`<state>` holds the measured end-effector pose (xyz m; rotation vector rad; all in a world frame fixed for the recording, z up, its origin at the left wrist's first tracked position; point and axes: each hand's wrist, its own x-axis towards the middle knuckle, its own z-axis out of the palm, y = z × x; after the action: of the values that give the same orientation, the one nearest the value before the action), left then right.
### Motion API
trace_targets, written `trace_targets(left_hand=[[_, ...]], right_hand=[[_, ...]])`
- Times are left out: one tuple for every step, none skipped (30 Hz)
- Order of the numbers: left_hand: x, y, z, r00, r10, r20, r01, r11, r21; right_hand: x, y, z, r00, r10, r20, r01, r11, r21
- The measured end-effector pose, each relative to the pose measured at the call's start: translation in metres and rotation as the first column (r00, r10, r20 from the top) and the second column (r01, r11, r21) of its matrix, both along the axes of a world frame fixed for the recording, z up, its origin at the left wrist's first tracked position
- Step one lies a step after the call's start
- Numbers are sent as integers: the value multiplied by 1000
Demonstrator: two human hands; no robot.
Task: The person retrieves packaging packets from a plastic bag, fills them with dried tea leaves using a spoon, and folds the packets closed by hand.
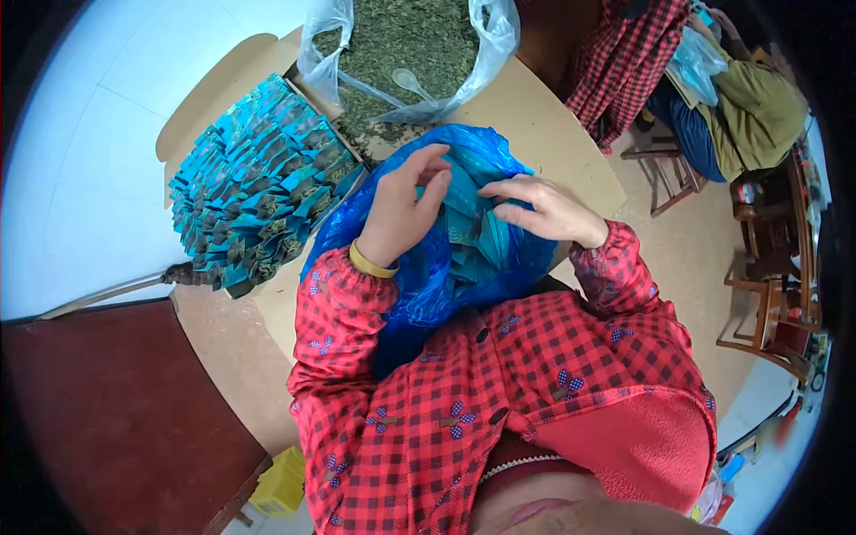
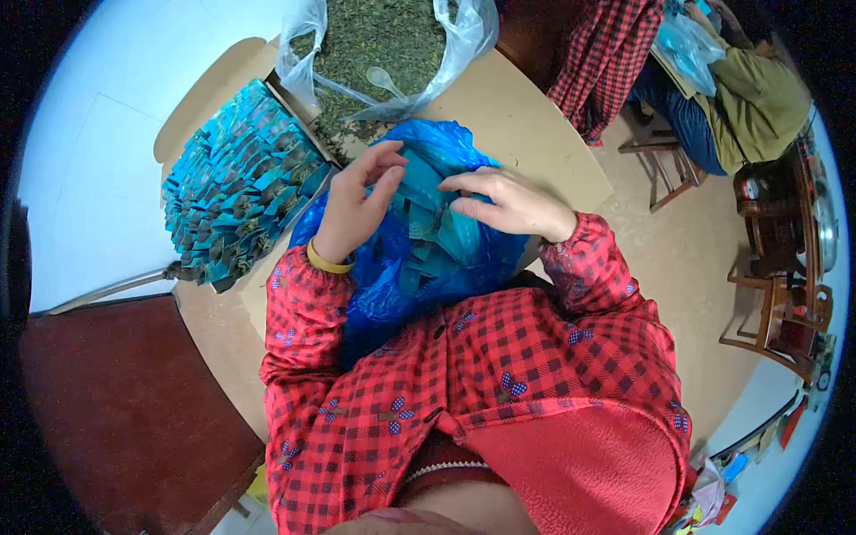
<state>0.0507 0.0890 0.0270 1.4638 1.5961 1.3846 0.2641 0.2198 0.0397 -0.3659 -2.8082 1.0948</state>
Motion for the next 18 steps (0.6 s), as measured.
trace_targets(left_hand=[[-3, -1, -1, 1000, 0, 8, 0, 1000, -14], [-4, 0, -1, 1000, 2, 17, -2, 1000, -28], [-4, 1, -4, 1000, 3, 16, -2, 999, -34], [-4, 3, -7, 996, 29, 89, -28, 1000, -11], [-4, 5, -11, 986, 54, 160, -57, 998, 10], [-4, 5, -14, 970, 77, 231, -85, 996, 28], [-4, 6, -14, 970, 78, 229, -86, 996, 24], [-5, 8, -14, 948, 74, 308, -81, 997, 10], [-6, 9, -13, 920, 71, 384, -77, 997, 0], [-8, 11, -12, 887, 68, 458, -72, 997, -7], [-9, 12, -14, 889, 71, 453, -79, 997, -2], [-9, 11, -16, 901, 89, 424, -113, 993, 33], [-9, 9, -18, 912, 109, 396, -147, 987, 66], [-10, 6, -21, 919, 131, 371, -179, 979, 98], [-12, 1, -23, 918, 139, 371, -188, 977, 98], [-13, -2, -25, 919, 140, 368, -179, 981, 76], [-13, -5, -25, 920, 138, 366, -170, 984, 56], [-13, -5, -24, 921, 134, 366, -159, 987, 37]], right_hand=[[2, 4, -3, 1000, 1, 13, -1, 1000, -25], [3, 7, -5, 1000, 4, 25, -3, 999, -50], [1, 9, -8, 1000, 4, 25, -3, 998, -56], [-3, 10, -11, 999, -31, -15, 30, 998, -63], [-8, 10, -15, 996, -66, -54, 62, 996, -71], [-13, 8, -18, 990, -103, -93, 95, 992, -82], [-21, 5, -21, 990, -102, -95, 94, 992, -86], [-34, 0, -22, 987, -132, -88, 130, 991, -25], [-47, -4, -22, 983, -161, -84, 165, 986, 38], [-54, -4, -21, 978, -189, -84, 197, 975, 104], [-58, -3, -20, 979, -182, -91, 191, 976, 108], [-63, -3, -19, 985, -170, -44, 174, 974, 147], [-67, -4, -18, 987, -158, 5, 155, 971, 184], [-70, -5, -18, 987, -148, 57, 132, 967, 218], [-70, -6, -17, 989, -139, 57, 124, 968, 218], [-67, -5, -14, 989, -150, -9, 150, 985, 90], [-63, -3, -11, 983, -169, -72, 167, 985, -39], [-61, -3, -8, 972, -196, -129, 174, 971, -167]])
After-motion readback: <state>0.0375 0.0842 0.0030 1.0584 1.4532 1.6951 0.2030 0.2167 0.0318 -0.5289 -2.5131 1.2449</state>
